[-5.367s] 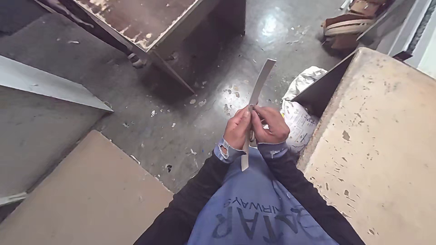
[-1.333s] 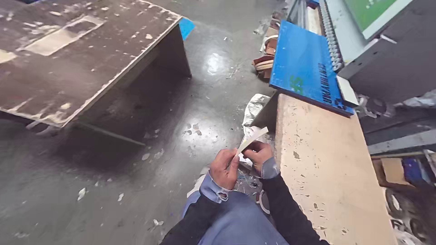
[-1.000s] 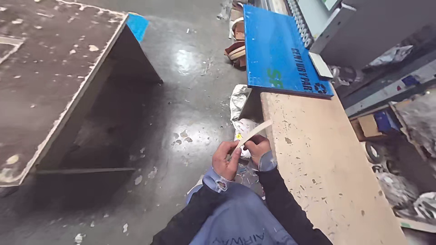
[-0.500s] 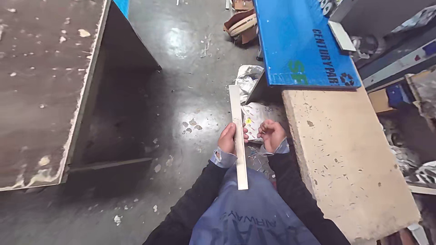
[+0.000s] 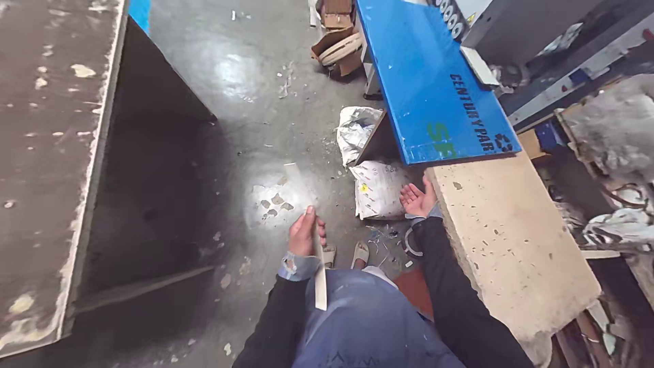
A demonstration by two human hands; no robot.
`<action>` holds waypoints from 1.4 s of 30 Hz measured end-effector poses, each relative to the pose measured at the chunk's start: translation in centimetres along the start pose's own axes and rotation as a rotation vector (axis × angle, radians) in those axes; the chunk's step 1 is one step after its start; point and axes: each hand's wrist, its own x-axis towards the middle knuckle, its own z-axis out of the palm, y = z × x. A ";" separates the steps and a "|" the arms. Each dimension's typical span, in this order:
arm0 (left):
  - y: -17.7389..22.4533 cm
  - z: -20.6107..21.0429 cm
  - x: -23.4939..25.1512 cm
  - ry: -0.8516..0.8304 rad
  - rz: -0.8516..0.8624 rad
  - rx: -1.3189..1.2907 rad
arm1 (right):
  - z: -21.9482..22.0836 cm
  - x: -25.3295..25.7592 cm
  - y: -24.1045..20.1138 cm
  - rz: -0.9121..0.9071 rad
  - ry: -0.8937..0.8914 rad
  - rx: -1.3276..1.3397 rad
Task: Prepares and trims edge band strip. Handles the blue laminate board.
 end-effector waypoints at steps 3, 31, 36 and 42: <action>0.0 -3.3 0.5 0.052 0.007 -0.020 | -0.2 2.2 -0.2 -0.006 0.090 0.023; -1.9 -3.7 -5.6 -0.017 0.154 0.335 | -10.5 1.8 2.9 -0.110 -0.059 0.422; -3.3 0.9 -5.0 -0.161 0.125 0.440 | -13.7 0.6 4.0 -0.114 -0.066 0.503; -2.5 7.4 0.8 -0.257 0.160 0.630 | -19.3 -5.0 7.4 -0.050 -0.015 0.496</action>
